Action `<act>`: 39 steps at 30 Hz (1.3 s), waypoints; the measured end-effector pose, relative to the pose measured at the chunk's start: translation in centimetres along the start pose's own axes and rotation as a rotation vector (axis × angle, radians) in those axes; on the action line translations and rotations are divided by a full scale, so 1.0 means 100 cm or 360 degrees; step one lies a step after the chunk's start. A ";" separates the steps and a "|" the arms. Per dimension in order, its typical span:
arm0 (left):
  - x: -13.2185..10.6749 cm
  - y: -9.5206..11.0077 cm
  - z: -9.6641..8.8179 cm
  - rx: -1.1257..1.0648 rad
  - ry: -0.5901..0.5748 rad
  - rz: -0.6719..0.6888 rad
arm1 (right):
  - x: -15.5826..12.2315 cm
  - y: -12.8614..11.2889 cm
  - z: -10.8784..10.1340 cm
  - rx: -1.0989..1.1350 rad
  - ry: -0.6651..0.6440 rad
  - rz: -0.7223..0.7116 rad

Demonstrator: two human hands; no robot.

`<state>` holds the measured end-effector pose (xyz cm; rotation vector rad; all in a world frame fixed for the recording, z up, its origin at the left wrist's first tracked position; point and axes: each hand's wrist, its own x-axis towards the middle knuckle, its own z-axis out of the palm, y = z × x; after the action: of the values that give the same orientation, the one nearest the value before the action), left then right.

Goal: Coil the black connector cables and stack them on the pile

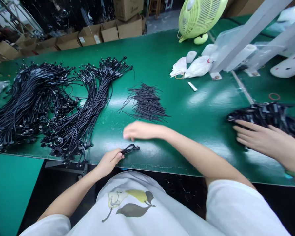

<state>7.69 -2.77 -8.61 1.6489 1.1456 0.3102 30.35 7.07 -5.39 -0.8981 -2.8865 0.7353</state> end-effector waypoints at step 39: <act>0.002 -0.005 -0.011 -0.0851 0.0283 0.0018 | 0.004 -0.090 0.021 -0.1334 0.0466 -0.0680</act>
<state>6.74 -1.95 -8.67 1.1719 1.0664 0.7155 24.91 -0.15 -3.30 -0.3102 -2.9062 -0.6259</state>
